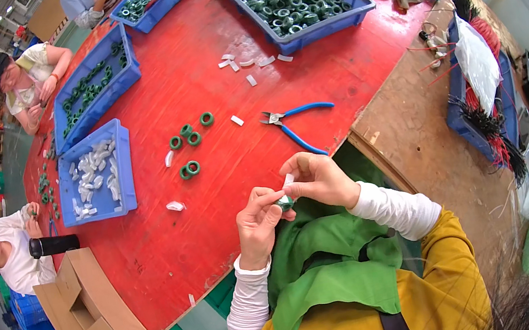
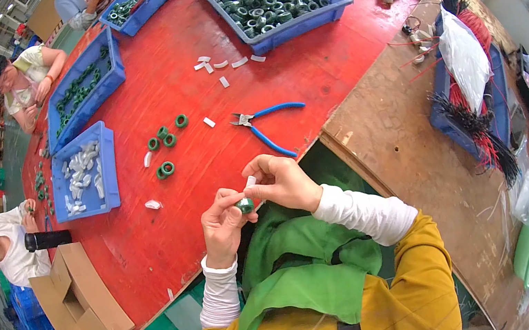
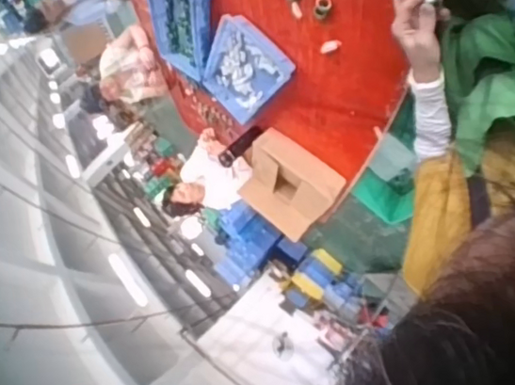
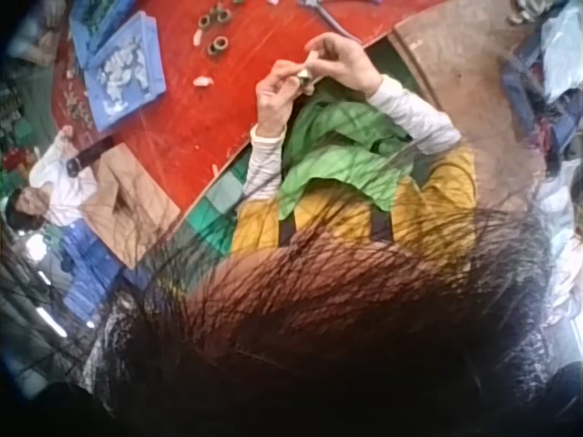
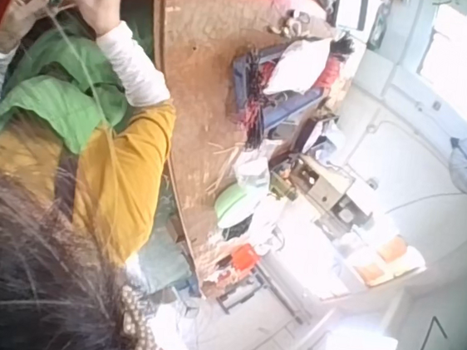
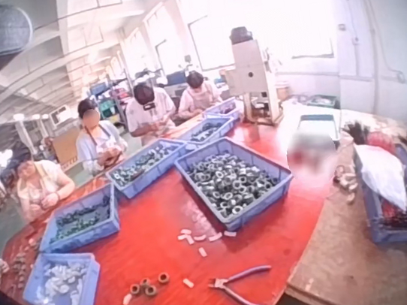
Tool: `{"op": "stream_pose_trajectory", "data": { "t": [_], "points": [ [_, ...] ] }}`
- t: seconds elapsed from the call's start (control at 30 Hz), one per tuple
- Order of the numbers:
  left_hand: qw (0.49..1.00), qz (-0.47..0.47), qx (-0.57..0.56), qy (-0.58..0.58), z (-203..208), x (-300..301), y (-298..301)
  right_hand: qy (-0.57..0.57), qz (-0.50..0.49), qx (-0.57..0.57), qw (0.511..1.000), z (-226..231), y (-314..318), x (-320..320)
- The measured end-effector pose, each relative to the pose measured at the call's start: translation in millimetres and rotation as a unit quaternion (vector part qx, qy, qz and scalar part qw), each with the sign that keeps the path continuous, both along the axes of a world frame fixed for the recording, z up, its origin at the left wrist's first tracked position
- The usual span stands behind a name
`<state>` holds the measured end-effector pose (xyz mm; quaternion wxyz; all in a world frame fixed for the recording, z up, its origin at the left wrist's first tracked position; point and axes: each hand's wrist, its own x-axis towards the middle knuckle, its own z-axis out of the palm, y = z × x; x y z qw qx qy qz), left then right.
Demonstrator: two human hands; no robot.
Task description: The person assembles small green plastic rings onto white plastic components by hand, taking parts from plastic bins and a cardboard box at a workbench.
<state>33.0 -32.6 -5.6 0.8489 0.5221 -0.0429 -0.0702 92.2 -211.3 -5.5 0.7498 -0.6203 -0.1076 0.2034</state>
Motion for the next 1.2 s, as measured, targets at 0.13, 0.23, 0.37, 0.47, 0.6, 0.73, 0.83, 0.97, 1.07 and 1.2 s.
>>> {"op": "stream_pose_trajectory", "data": {
  "t": [0.13,0.23,0.37,0.47,0.6,0.73,0.83,0.97,1.07,1.2],
  "points": [
    [1.000,-0.018,-0.012,0.002,-5,-1,-2,0.080,0.039,-0.004,0.996,9,0,0],
    [1.000,-0.013,-0.023,0.002,-5,-1,-2,0.071,0.046,-0.006,0.996,9,2,-1],
    [0.998,-0.027,-0.058,0.013,-6,1,-3,0.084,-0.016,0.024,0.996,8,7,-7],
    [0.997,-0.023,-0.065,0.020,-5,0,-4,0.082,0.015,-0.010,0.996,4,5,-9],
    [0.994,0.021,-0.087,0.062,-9,-1,-2,0.109,0.045,0.060,0.991,5,5,-21],
    [0.992,0.016,-0.093,0.080,-11,1,-5,0.067,0.044,0.101,0.992,-5,5,-28],
    [0.991,0.014,-0.100,0.086,-8,-1,-7,0.011,0.017,0.031,0.999,-7,4,-27],
    [0.990,0.044,-0.085,0.101,-8,-3,-5,-0.124,-0.034,-0.113,0.985,1,4,-22],
    [0.988,0.055,-0.094,0.108,-7,-2,-4,-0.061,-0.066,-0.061,0.994,3,2,-22],
    [0.981,0.075,-0.130,0.123,-11,-2,-7,-0.336,-0.116,-0.108,0.928,11,5,-22]
  ]
}}
